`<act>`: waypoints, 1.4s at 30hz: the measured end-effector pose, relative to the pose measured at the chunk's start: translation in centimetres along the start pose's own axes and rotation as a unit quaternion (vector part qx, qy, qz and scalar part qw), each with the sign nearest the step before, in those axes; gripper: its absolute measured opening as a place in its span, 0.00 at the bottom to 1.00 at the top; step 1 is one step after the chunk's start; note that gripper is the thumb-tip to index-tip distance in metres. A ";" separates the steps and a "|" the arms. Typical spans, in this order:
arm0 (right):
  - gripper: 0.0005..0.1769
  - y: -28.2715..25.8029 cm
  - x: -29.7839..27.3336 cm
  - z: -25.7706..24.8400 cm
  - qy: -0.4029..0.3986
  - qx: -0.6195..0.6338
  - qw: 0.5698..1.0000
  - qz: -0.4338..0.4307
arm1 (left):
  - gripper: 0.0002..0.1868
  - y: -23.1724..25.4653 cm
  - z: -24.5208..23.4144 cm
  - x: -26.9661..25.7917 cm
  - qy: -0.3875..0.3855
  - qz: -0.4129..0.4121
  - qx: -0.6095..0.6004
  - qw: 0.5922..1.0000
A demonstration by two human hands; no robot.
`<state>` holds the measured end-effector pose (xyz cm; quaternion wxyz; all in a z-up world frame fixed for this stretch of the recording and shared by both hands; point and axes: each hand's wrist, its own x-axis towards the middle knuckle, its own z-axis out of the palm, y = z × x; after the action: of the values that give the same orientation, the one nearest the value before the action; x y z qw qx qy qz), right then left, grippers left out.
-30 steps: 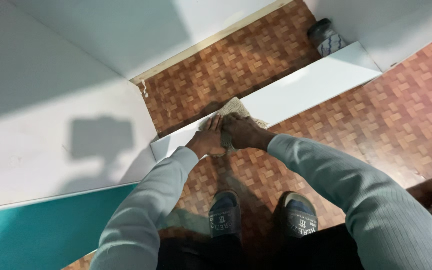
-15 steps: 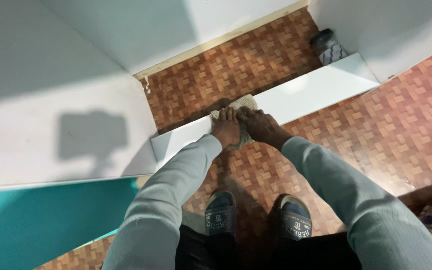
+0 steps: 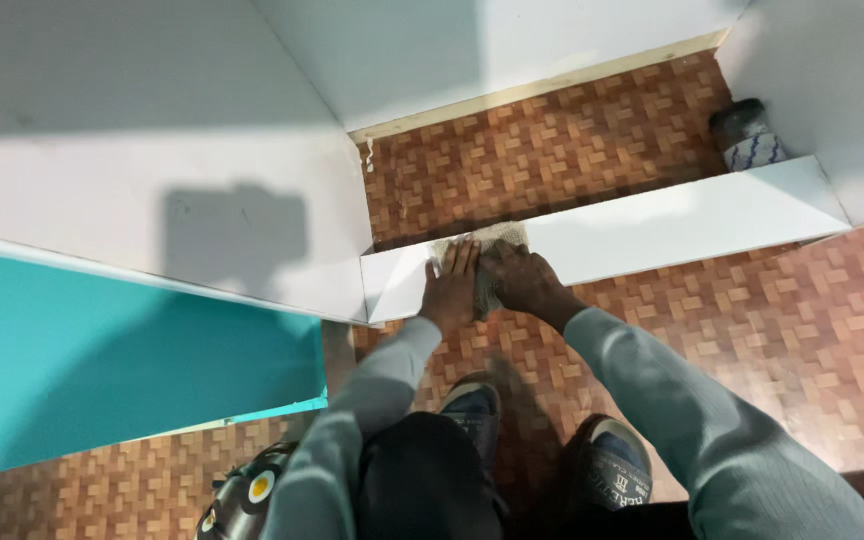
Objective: The person wipes the surface of a mosaic-tiled countertop and the inner ledge of a white cabinet using a cloth.
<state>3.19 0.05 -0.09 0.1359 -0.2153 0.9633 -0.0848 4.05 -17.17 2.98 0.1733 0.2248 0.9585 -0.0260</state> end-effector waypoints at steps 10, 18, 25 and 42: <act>0.44 -0.6 -3.9 -0.6 0.009 -0.016 1.000 -0.015 | 0.60 1.6 2.5 -1.1 0.064 -0.034 -0.108 0.992; 0.35 0.0 -3.6 0.1 0.104 -0.042 0.984 -0.136 | 0.50 -0.4 5.8 -2.8 0.167 0.033 -0.146 0.974; 0.32 -2.9 -2.2 -0.7 0.052 -0.029 0.995 -0.084 | 0.43 -3.9 4.3 -2.3 0.127 0.035 -0.260 0.957; 0.32 -9.3 0.3 3.3 0.238 0.067 0.969 0.003 | 0.41 -7.7 6.0 -4.7 0.231 -0.025 -0.058 0.971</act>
<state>7.59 -8.71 -1.23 -0.0834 -0.1763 0.9607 -0.1974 6.51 -26.83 -1.21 -0.0410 0.1901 0.9778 0.0775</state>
